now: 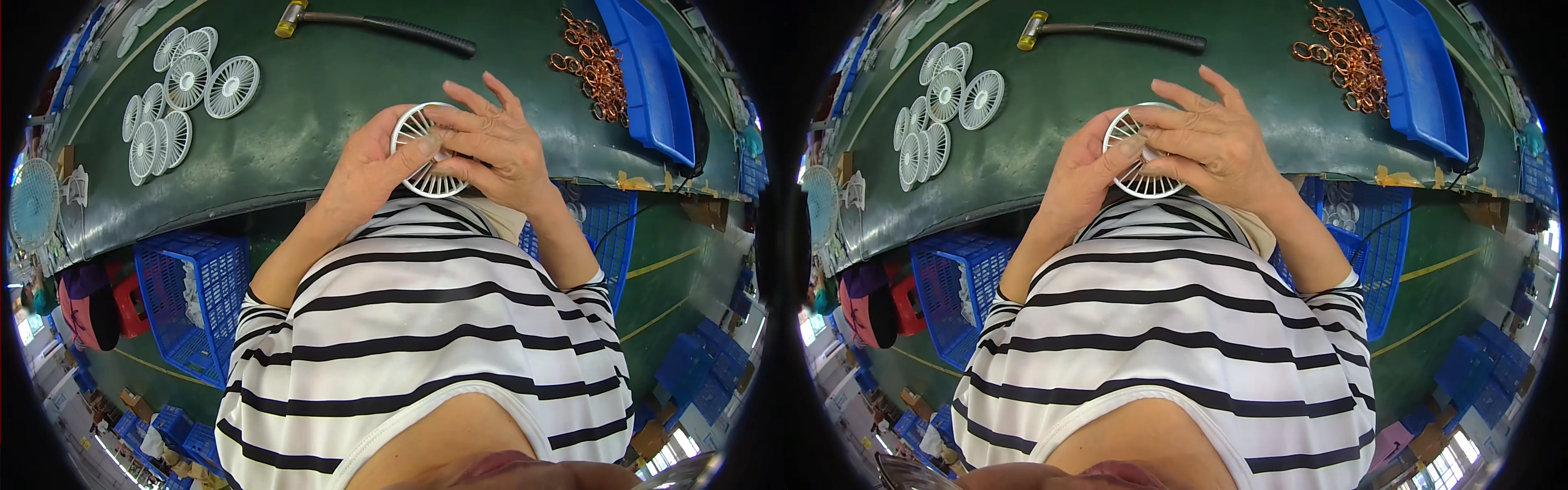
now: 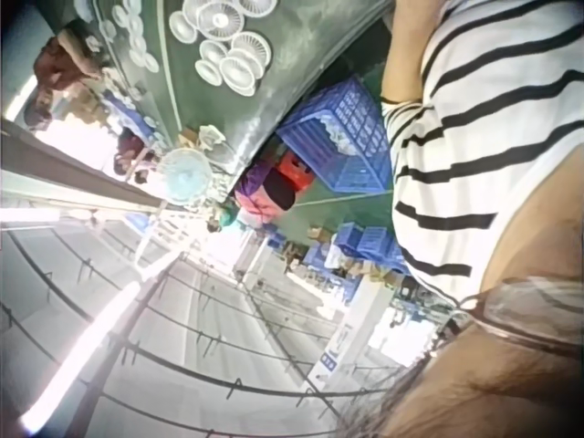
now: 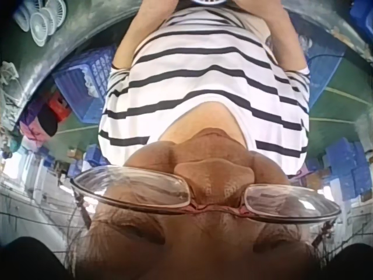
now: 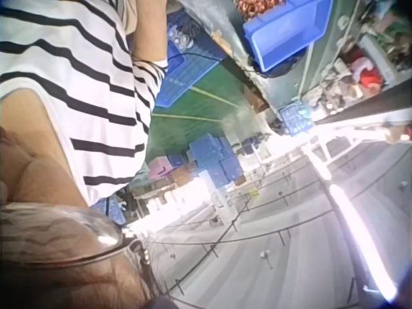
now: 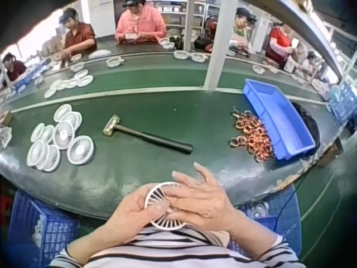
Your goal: Assembling metal center hubs into plastic fan grilles on a factory assembly line.
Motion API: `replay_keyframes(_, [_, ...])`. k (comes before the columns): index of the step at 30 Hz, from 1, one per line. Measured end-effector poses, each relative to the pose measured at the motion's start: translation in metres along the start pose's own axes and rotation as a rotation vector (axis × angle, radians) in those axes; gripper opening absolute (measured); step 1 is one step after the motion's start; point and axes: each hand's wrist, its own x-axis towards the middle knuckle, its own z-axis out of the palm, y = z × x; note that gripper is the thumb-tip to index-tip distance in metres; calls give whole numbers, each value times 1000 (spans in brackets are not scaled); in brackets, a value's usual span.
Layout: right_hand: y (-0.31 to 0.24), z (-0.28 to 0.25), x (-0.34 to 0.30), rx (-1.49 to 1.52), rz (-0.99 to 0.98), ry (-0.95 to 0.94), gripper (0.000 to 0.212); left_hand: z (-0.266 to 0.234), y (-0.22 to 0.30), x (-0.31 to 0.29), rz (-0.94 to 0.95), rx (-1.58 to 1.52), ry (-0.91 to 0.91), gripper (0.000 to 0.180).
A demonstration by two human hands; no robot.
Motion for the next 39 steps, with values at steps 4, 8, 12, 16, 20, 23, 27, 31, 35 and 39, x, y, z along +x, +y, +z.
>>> replay_keyframes(4, [2,9,-7,153,80,26,22,-3,-5,4,119,32,17,43])
replay_keyframes(8, [0,22,-11,586,301,159,36,-4,-17,13,295,165,37,41])
replay_keyframes(12, [3,21,-10,895,469,248,46,-7,-24,15,414,354,66,39])
replay_keyframes(16, [5,15,-13,973,564,117,49,-7,-24,16,508,524,75,37])
replay_keyframes(20, [19,1,-1,733,575,81,51,-1,-23,18,720,781,156,32])
replay_keyframes(23, [62,-19,1,-19,816,215,48,-8,-24,33,832,1021,195,36])
replay_keyframes(27, [122,-41,-24,-803,821,87,28,-8,-16,32,720,1416,13,45])
replay_keyframes(31, [98,-38,-20,-647,747,71,22,-40,8,32,731,1393,240,56])
replay_keyframes(35, [74,-24,-13,-338,638,181,15,-105,51,24,652,1645,675,61])
replay_keyframes(39, [48,-10,2,-134,422,282,9,-162,56,5,418,1737,765,52])
